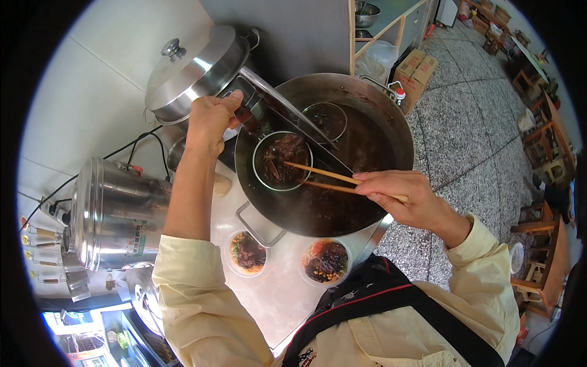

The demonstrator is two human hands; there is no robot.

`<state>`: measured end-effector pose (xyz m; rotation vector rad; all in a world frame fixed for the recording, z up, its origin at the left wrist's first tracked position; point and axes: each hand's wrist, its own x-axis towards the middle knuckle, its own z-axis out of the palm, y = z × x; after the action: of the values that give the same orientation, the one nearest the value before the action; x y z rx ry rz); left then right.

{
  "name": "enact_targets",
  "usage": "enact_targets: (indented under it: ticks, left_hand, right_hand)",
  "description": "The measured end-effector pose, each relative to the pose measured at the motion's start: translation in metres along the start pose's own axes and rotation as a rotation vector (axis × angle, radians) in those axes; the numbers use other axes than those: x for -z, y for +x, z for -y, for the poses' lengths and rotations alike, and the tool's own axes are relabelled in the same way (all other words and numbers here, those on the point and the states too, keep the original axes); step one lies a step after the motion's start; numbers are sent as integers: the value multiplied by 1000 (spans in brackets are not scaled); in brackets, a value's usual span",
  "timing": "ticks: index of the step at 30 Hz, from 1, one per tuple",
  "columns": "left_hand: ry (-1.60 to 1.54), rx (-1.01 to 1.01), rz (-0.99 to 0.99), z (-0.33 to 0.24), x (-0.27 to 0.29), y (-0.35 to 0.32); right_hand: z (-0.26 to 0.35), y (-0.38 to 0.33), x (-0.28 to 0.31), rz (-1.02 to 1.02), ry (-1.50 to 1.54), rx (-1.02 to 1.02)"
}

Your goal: The person uses chopsticks to transfer cooked meat from a large pot into two small bowls containing noodles and toppings. Then, using a ladle, the person pours broth from a second pot into each bowl, completing the assembly of two noodle dishes.

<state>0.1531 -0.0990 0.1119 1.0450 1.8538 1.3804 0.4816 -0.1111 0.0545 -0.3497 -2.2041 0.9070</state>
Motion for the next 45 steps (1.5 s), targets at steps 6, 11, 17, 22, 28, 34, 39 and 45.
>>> enact_targets:
  ticks: [6,11,17,22,28,34,39,45]
  left_hand:
    - [-23,52,-55,-8,-2,-8]
    - [15,50,-54,-12,-2,-11]
    - [-80,31,-63,-11,-2,-10]
    - [-31,37,-58,-4,-3,-6]
    - [-20,45,-50,-4,-3,-6]
    - [-34,30,-15,-11,-3,-10]
    - [-7,35,-36,-12,-2,-12]
    - [5,48,6,-13,3,-6]
  right_hand:
    - [-15,2,-20,23,71,45]
    - [-21,-3,-29,14,19,101]
    - [-7,-7,-18,-37,0,44]
    - [16,-10,23,-73,-10,-37]
    - [15,-13,19,-73,-155,71]
    - [-3,-9,5,-67,-152,147]
    - [-2,-14,4,-73,-231,223]
    - [-12,-8,-7,-91,-264,275]
